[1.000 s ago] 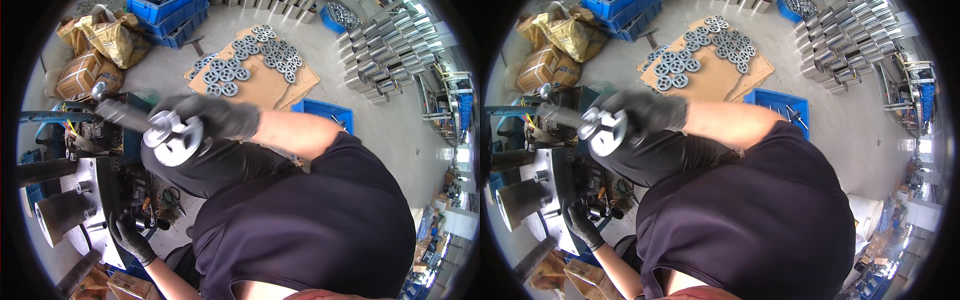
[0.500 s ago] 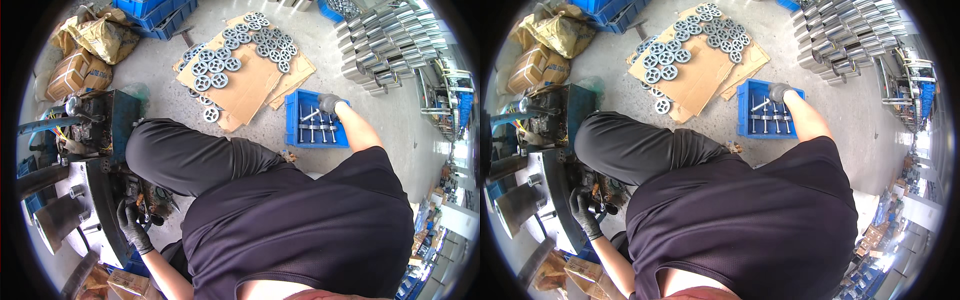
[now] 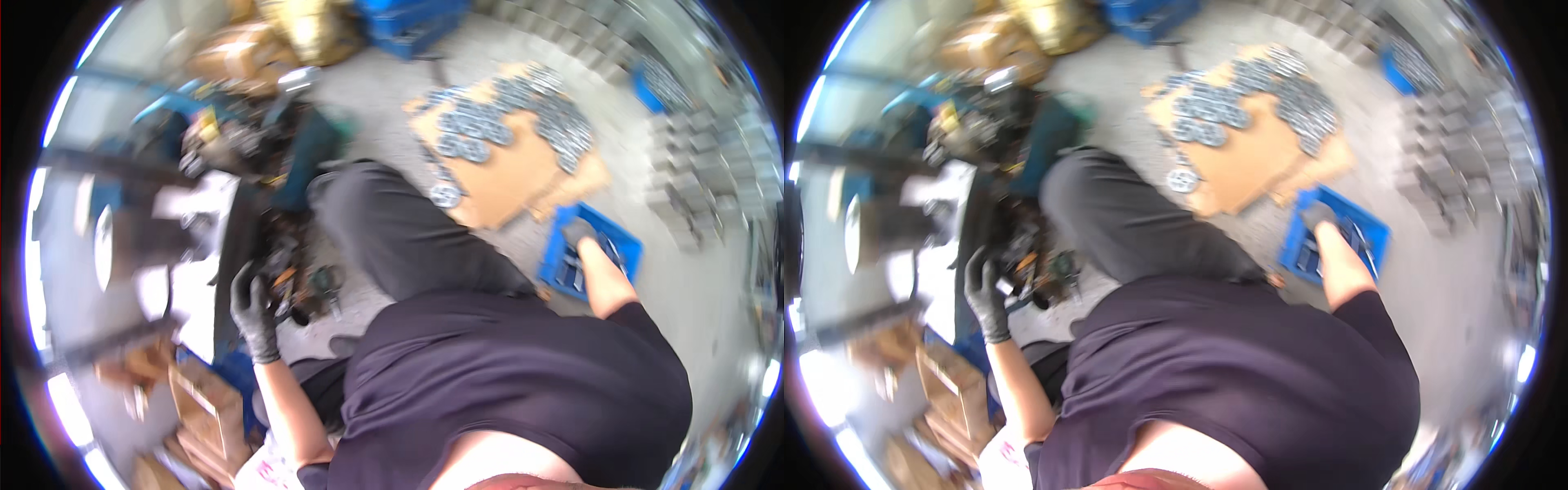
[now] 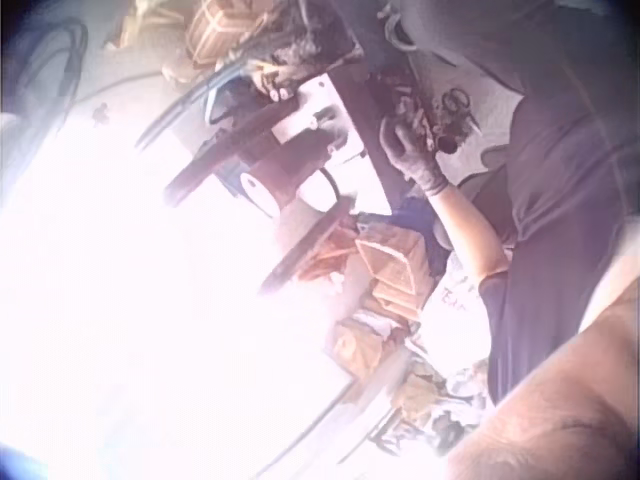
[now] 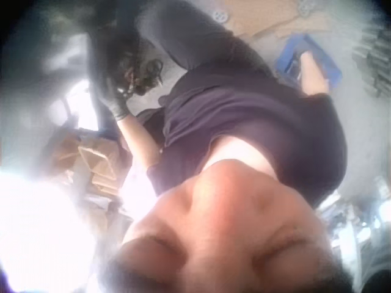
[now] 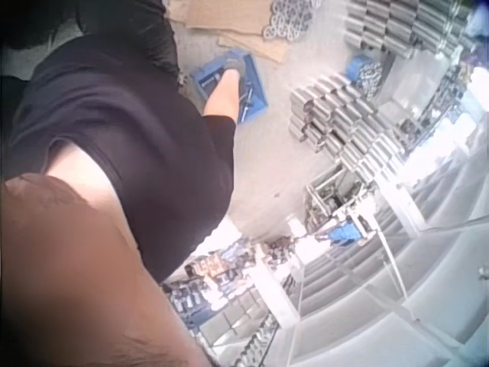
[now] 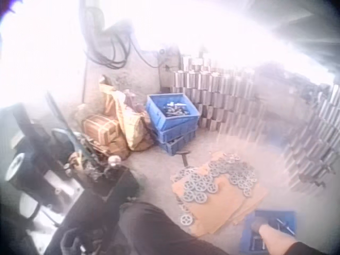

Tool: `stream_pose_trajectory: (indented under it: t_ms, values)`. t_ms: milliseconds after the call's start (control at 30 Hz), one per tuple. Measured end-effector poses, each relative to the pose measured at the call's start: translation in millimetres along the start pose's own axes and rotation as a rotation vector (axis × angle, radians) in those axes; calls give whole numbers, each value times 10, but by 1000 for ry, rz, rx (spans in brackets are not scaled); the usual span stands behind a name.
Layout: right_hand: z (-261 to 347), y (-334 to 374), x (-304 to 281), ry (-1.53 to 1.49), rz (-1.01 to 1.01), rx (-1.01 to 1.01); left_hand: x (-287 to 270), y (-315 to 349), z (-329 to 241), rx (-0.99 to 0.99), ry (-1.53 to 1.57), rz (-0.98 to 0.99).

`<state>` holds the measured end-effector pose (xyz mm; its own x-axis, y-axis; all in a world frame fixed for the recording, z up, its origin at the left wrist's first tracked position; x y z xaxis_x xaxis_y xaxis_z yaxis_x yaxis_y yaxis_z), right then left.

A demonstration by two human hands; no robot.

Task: The person assembles metal shafts by fitting bearings and gear plates onto the rods, pressing the components together using a press machine, and placing the finished assemblies into a plastic bin.

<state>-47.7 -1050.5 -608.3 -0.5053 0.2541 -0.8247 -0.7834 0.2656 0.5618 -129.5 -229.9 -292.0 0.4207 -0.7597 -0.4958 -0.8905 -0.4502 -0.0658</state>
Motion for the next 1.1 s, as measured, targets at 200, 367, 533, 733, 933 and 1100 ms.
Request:
stream_pose_trajectory:
  t_ms: [200,367,533,733,933,1100]
  values:
    - [1516,-318,-897,585,-344,-939,-1403,703,-79,56,312,-553]
    - [3492,-175,-2315,-286,-196,-730,-2145,2054,977,-123,346,-857]
    - [5886,1075,-2546,-129,-160,-1436,-1820,3942,2533,-617,447,-1251]
    - [7333,2391,-1658,246,215,-1565,-387,5693,3514,-1030,372,-1391]
    - [7698,2321,-821,675,176,-1577,594,5855,3709,-1270,186,-1157]
    - [7897,2052,-764,346,583,-1396,241,5367,3544,-1435,-142,-1032]
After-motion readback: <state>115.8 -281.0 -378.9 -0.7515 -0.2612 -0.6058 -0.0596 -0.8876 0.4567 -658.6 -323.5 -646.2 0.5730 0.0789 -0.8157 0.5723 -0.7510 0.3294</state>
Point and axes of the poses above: each hand's wrist, its own y-axis away from the middle knuckle, its own x-axis out of the palm, z = x × y, the point moved 5 cm from there along -y, towards the middle knuckle, and after that the axes turned 1 degree about -x, right-handed, at the moved point
